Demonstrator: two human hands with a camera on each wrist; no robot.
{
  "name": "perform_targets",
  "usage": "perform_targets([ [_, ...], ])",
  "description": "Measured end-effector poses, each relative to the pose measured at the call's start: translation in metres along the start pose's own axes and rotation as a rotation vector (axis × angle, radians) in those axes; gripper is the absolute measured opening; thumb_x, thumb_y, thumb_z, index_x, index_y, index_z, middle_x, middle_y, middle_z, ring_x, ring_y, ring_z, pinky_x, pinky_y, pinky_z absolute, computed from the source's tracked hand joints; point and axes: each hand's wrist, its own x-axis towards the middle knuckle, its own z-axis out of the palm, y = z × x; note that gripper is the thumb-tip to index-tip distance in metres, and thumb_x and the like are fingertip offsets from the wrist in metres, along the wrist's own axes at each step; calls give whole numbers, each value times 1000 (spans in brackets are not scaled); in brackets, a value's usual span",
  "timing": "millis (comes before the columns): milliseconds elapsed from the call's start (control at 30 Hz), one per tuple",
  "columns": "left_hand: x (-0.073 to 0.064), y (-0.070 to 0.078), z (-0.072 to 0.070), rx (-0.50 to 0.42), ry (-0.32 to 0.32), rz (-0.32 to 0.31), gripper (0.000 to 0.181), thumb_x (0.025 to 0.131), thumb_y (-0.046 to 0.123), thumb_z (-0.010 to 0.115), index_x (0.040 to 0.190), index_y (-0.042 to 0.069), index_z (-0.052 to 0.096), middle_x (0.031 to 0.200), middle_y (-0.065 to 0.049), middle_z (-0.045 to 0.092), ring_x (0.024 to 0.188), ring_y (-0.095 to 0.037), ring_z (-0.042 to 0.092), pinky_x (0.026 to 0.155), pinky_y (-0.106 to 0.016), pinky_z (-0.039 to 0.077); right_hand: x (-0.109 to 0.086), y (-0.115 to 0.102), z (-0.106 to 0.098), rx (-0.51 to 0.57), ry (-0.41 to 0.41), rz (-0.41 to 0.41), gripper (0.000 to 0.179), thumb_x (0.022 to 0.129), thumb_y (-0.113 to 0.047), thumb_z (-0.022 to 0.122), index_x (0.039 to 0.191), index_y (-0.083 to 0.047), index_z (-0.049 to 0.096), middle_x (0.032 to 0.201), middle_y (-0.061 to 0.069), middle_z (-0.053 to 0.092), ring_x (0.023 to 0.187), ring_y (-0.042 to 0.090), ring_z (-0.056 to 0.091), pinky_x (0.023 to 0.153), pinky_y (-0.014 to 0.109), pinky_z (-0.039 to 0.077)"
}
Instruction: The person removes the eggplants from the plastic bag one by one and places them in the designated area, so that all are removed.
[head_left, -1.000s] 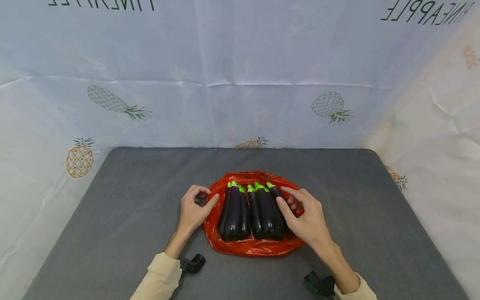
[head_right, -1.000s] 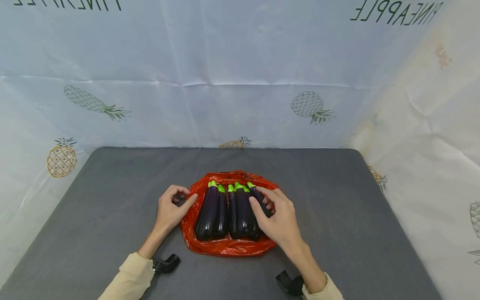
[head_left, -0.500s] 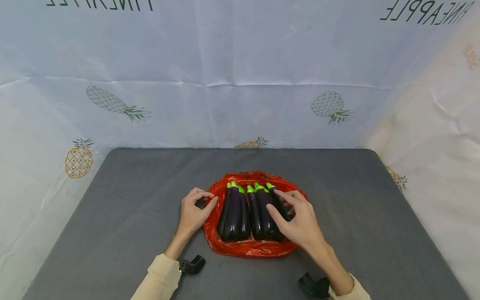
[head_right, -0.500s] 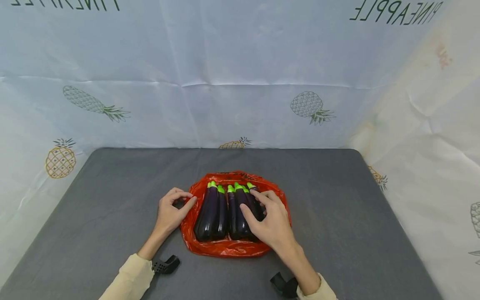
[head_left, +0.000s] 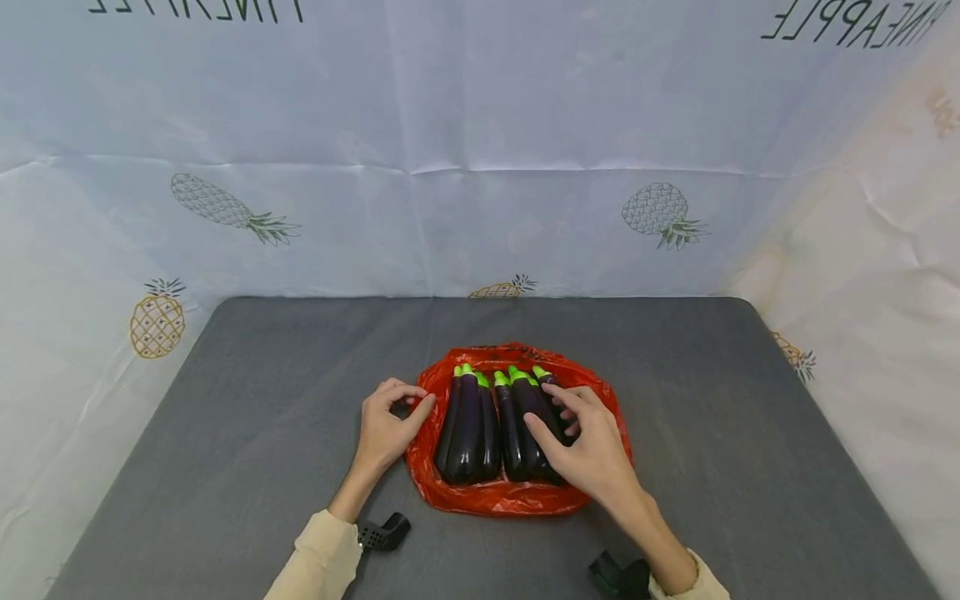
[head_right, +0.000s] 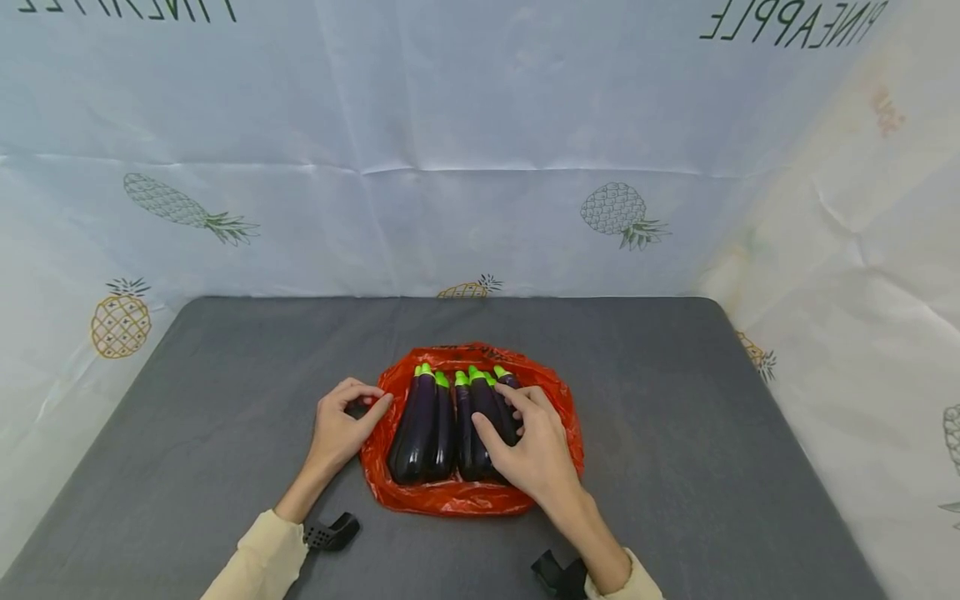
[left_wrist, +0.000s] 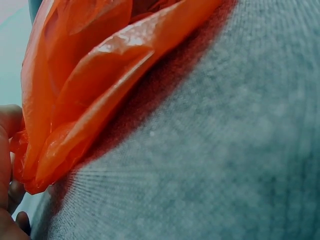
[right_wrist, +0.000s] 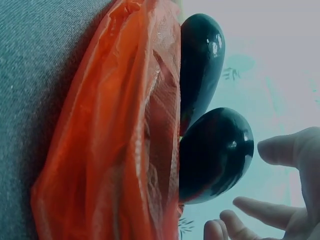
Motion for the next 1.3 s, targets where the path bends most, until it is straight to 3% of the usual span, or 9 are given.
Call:
perform_targets([
  [267, 1, -2, 0, -4, 7, 8, 9, 83, 11, 84, 82, 16, 77, 74, 1, 60, 73, -9, 53, 71, -20, 43, 1, -5, 3, -23, -66, 78, 57, 90, -34, 78, 137, -6, 63, 111, 12, 64, 81, 14, 54, 70, 25, 49],
  [600, 0, -4, 0, 0, 11, 0, 9, 83, 11, 84, 82, 16, 76, 74, 1, 60, 72, -9, 53, 71, -20, 43, 0, -7, 7, -28, -134, 129, 59, 87, -27, 81, 138, -4, 62, 109, 12, 64, 80, 12, 54, 68, 22, 49],
  [900, 0, -4, 0, -7, 13, -14, 8, 84, 13, 84, 81, 17, 77, 73, -1, 60, 72, -14, 54, 71, -22, 42, 0, -7, 10, -37, -108, 133, 51, 86, -21, 81, 132, -3, 66, 104, 12, 66, 76, 12, 54, 67, 24, 47],
  [1133, 1, 39, -5, 2, 33, -15, 7, 81, -3, 81, 80, -2, 74, 72, -17, 60, 72, -35, 54, 69, -29, 43, -1, -7, 11, -20, -57, 114, 46, 85, -17, 81, 128, -5, 70, 104, 13, 66, 74, 12, 52, 66, 23, 46],
  [1300, 0, 20, -1, 11, 43, -22, 7, 81, -1, 81, 80, 1, 75, 72, -13, 59, 72, -32, 54, 70, -29, 42, 2, -6, 2, -23, 7, 83, 48, 85, -17, 80, 130, -4, 69, 103, 13, 65, 72, 12, 52, 66, 23, 47],
])
